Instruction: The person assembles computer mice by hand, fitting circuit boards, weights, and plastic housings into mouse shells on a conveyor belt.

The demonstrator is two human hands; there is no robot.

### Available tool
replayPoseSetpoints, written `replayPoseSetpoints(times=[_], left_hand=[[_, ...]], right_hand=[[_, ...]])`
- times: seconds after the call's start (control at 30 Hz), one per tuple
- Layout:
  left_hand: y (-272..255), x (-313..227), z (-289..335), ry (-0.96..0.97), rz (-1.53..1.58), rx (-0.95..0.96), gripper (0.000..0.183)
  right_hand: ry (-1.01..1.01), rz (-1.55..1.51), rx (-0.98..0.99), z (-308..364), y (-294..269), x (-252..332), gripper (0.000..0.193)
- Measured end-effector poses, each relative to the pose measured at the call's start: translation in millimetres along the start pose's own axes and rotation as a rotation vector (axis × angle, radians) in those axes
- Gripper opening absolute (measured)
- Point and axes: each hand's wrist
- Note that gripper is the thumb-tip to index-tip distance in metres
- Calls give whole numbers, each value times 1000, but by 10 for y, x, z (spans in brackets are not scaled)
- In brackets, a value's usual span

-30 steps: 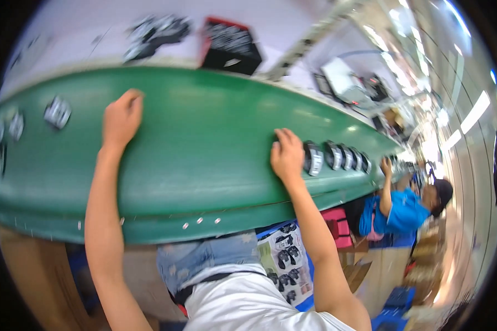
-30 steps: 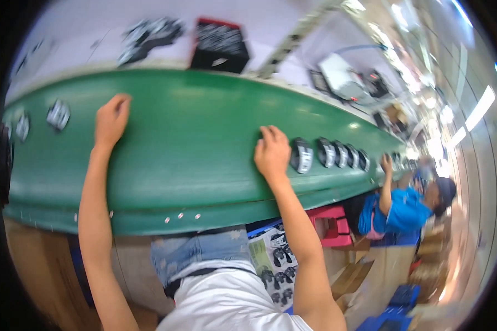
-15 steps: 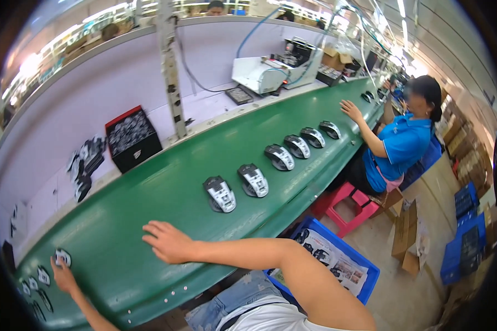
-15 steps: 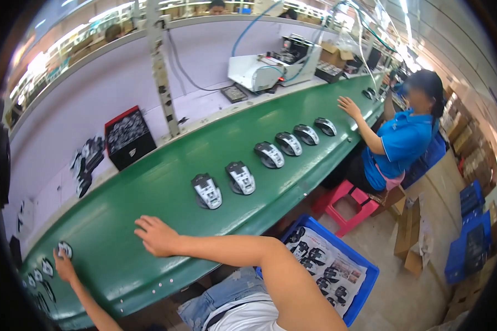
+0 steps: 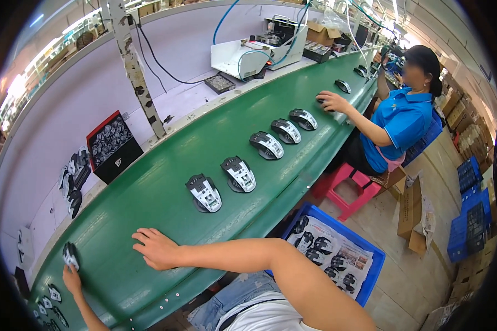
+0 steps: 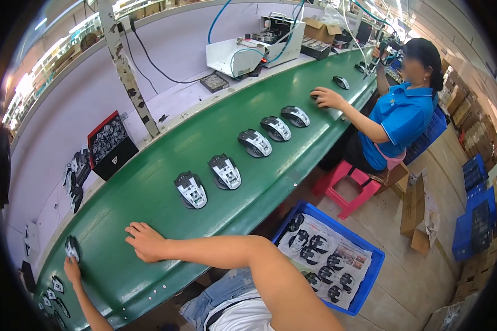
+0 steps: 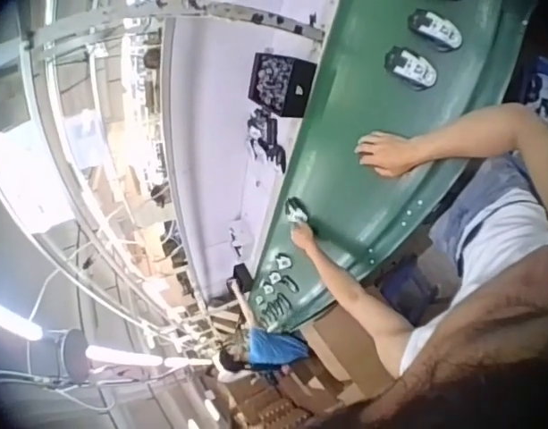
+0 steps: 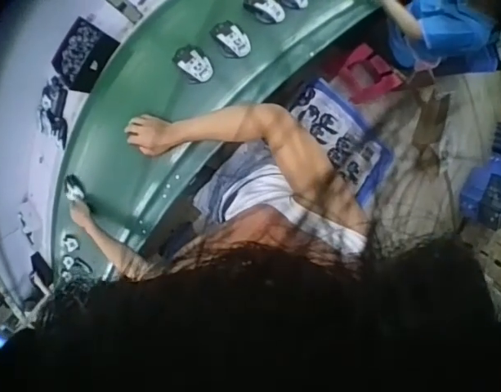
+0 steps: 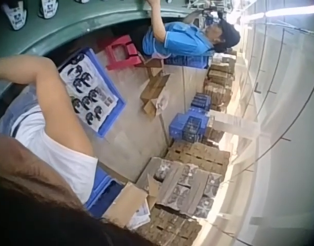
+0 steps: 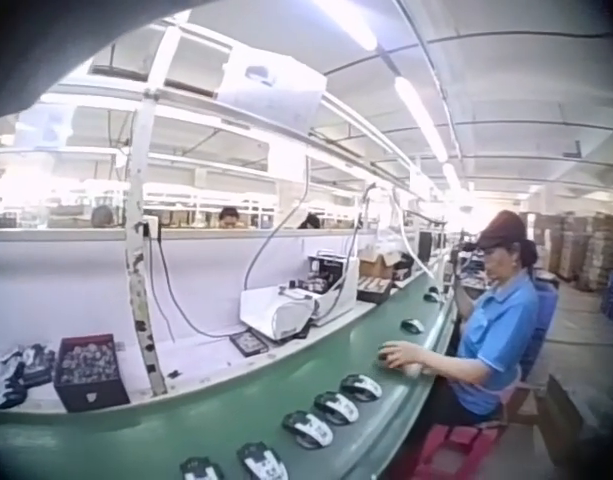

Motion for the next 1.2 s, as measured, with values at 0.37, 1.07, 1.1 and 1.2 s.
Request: replayPoseSetpoints(times=[0.37,1.07,1.1,1.2], left_hand=[[-1418,-2461,1368,392,242,146,34],[-1390,-3004,1466,310,1791,909,63],[-1372,-3015,1436,369,1804,950,64],[-1308,-3057,1460,392,1887,971,60]], right_hand=[[94,-111,-217,-169,-324,-64,50],[-28,-180,64,-186,-507,185,37],[-5,-212,85,-204,-586,216,38],[19,-180,69,-144,-573,234,36]])
Point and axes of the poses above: each hand's wrist, its own z-axis away from the middle knuckle, its own y-axis out of the palm, x = y × z, and after that the axes turned 15 degrees about -z, right-handed
